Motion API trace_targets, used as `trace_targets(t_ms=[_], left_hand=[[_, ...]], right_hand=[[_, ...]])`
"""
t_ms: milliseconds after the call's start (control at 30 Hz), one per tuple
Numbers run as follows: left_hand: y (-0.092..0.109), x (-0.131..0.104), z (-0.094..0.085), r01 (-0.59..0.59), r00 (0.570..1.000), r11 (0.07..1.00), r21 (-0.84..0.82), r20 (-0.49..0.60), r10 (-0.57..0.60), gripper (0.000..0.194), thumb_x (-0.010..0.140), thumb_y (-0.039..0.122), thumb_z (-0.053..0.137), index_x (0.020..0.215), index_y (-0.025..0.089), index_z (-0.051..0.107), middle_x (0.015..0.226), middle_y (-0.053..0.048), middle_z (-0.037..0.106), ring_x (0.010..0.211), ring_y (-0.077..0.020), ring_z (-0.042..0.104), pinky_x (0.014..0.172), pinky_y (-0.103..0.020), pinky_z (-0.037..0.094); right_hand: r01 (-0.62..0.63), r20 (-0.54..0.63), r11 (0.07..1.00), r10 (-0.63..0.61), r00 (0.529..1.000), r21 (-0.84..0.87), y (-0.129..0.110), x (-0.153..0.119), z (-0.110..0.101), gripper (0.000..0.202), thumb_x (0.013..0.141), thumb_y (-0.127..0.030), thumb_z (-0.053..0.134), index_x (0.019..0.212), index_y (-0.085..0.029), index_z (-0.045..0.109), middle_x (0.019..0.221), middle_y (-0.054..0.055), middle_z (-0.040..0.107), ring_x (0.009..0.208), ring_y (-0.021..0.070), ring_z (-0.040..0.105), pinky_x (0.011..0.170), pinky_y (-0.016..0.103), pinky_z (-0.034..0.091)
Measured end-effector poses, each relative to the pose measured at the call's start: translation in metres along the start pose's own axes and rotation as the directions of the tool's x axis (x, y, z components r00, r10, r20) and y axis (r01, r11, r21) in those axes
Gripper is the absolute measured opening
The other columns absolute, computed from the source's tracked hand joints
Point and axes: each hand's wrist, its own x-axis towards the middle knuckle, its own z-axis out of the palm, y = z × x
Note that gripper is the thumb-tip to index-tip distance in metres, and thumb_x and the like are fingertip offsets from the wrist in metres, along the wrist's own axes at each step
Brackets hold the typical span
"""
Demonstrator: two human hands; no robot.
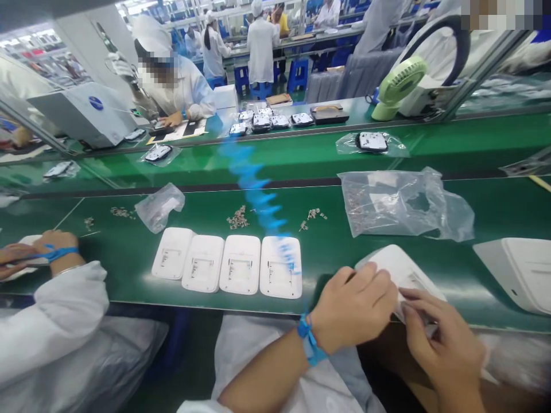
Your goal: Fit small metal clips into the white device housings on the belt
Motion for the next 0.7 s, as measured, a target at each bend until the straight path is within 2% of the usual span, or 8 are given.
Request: trace_targets(t_ms=[67,133,167,267,433,533,700], left_hand=[[-0.003,-0.005,-0.002,0.03,0.999,0.998,0.047,0.017,-0.031,0.025,0.097,0.024,0.049,0.11,0.02,0.07,0.132,-0.006,0.063,0.133,-0.0223,0.05,0.088,-0.037,0.041],[-0.002,-0.012,-0.003,0.104,0.994,0.993,0.062,0.021,-0.106,0.022,0.097,0.025,0.051,0.106,0.021,0.071,0.13,-0.004,0.066,0.132,-0.0216,0.052,0.087,-0.039,0.04],[-0.001,-0.016,-0.003,0.151,0.988,0.986,0.072,0.016,-0.153,0.023,0.097,0.026,0.051,0.11,0.02,0.07,0.13,-0.005,0.067,0.133,-0.0217,0.052,0.089,-0.041,0.039],[0.001,-0.024,-0.004,0.232,0.973,0.972,0.043,-0.007,-0.231,0.028,0.097,0.028,0.053,0.12,0.017,0.067,0.132,-0.007,0.067,0.132,-0.024,0.054,0.095,-0.044,0.036],[0.006,-0.024,-0.008,0.241,0.97,0.97,0.037,0.035,-0.242,0.032,0.1,0.032,0.049,0.121,0.014,0.065,0.13,-0.01,0.068,0.13,-0.0241,0.055,0.093,-0.046,0.036],[0.009,-0.02,-0.007,0.224,0.972,0.972,0.078,0.056,-0.228,0.034,0.1,0.034,0.048,0.122,0.013,0.064,0.127,-0.012,0.069,0.129,-0.0242,0.055,0.092,-0.046,0.036],[0.012,-0.017,-0.004,0.211,0.975,0.973,0.089,0.047,-0.216,0.038,0.1,0.041,0.049,0.12,0.014,0.065,0.126,-0.015,0.068,0.126,-0.0274,0.055,0.092,-0.048,0.036]], right_hand=[[-0.037,-0.064,0.998,0.04,0.997,0.051,-0.009,0.005,-0.002,0.009,0.087,-0.02,0.067,0.093,-0.027,0.066,0.094,0.006,0.071,0.082,0.0245,0.07,0.073,0.041,0.056],[-0.083,-0.126,0.995,0.09,0.988,0.055,-0.015,0.014,-0.004,0.011,0.086,-0.017,0.069,0.092,-0.026,0.067,0.09,0.005,0.069,0.08,0.0224,0.069,0.07,0.038,0.056],[-0.098,-0.122,0.993,0.105,0.987,0.061,-0.016,0.02,-0.005,0.011,0.086,-0.017,0.068,0.092,-0.025,0.067,0.09,0.005,0.069,0.08,0.0216,0.069,0.07,0.037,0.057],[-0.044,-0.033,0.998,0.046,0.998,0.042,-0.016,0.036,-0.007,0.013,0.089,-0.015,0.065,0.097,-0.025,0.068,0.092,0.005,0.07,0.082,0.0199,0.069,0.073,0.035,0.058],[0.094,0.178,0.995,-0.096,0.979,0.018,-0.012,0.049,0.0,0.017,0.093,-0.011,0.059,0.102,-0.023,0.067,0.095,0.007,0.07,0.085,0.0187,0.068,0.076,0.033,0.059],[0.116,0.192,0.992,-0.122,0.974,0.044,-0.01,0.051,0.007,0.015,0.093,-0.01,0.057,0.099,-0.021,0.066,0.092,0.007,0.069,0.083,0.0186,0.067,0.075,0.033,0.059],[0.129,0.131,0.991,-0.131,0.983,0.023,-0.006,0.05,0.011,0.018,0.092,-0.009,0.057,0.098,-0.022,0.067,0.091,0.006,0.07,0.082,0.0181,0.067,0.073,0.033,0.059]])
